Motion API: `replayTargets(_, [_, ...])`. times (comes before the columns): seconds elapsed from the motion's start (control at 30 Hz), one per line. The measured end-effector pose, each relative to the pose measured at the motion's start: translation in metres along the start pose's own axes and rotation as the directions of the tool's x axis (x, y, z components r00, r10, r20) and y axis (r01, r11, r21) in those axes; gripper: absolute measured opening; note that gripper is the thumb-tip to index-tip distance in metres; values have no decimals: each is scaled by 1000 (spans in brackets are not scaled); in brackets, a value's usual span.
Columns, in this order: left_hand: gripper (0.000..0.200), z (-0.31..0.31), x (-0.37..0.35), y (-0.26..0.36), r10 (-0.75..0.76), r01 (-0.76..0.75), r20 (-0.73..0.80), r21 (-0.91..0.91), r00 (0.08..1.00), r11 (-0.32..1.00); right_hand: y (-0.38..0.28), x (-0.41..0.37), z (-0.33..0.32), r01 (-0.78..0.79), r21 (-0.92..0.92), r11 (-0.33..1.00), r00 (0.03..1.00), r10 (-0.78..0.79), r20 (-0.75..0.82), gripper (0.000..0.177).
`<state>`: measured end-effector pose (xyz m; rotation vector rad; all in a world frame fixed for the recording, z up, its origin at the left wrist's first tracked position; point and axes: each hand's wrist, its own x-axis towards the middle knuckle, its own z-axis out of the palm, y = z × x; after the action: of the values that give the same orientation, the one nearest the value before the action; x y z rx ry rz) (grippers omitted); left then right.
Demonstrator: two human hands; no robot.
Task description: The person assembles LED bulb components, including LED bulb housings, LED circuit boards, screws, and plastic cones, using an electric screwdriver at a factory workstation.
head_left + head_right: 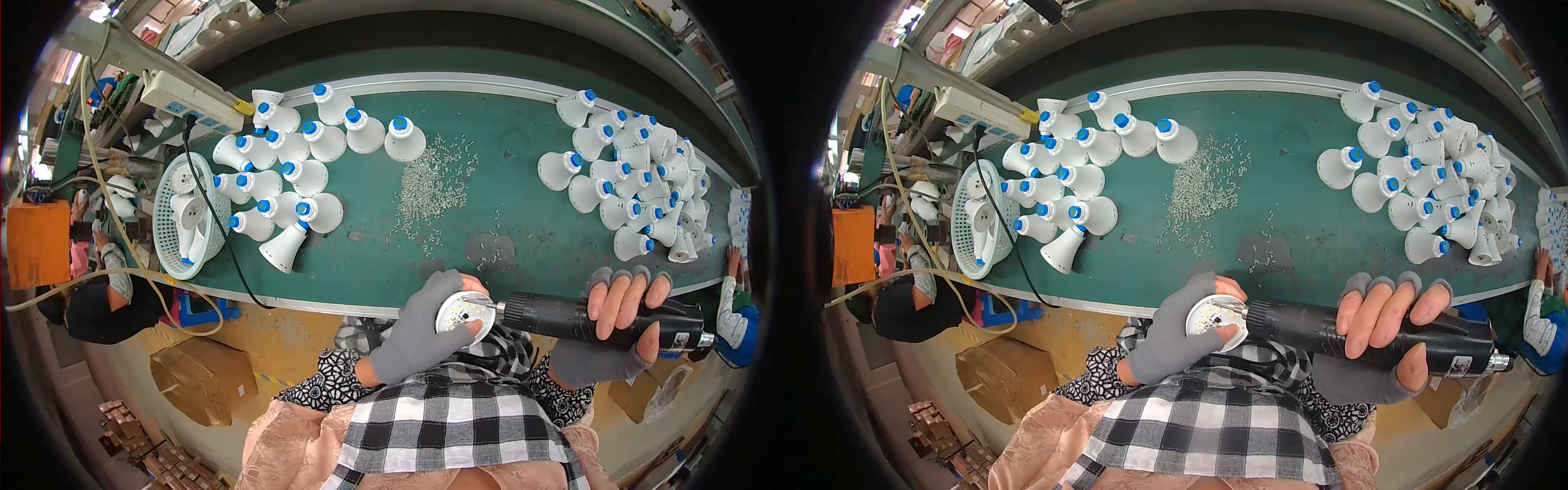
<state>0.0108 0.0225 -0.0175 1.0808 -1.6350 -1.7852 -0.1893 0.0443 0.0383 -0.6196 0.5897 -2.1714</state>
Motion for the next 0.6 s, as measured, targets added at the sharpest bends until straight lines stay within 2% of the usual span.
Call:
replayTargets(0.27, [33,1,-1,3,30,-28,-27,84,999,996,0,-2,-1,9,-12,1000,1000,-9,14,30])
replayTargets(0.47, [34,3,0,4,65,-53,-69,171,995,984,-4,-8,12,22,-106,994,995,-11,98,25])
replayTargets(0.5, [34,4,0,4,64,-51,-72,175,995,983,-1,-10,11,74,-84,994,993,-66,94,27])
replayTargets(0.6, [35,4,1,5,48,-33,-75,183,996,983,-6,-13,13,76,-142,987,972,-42,231,30])
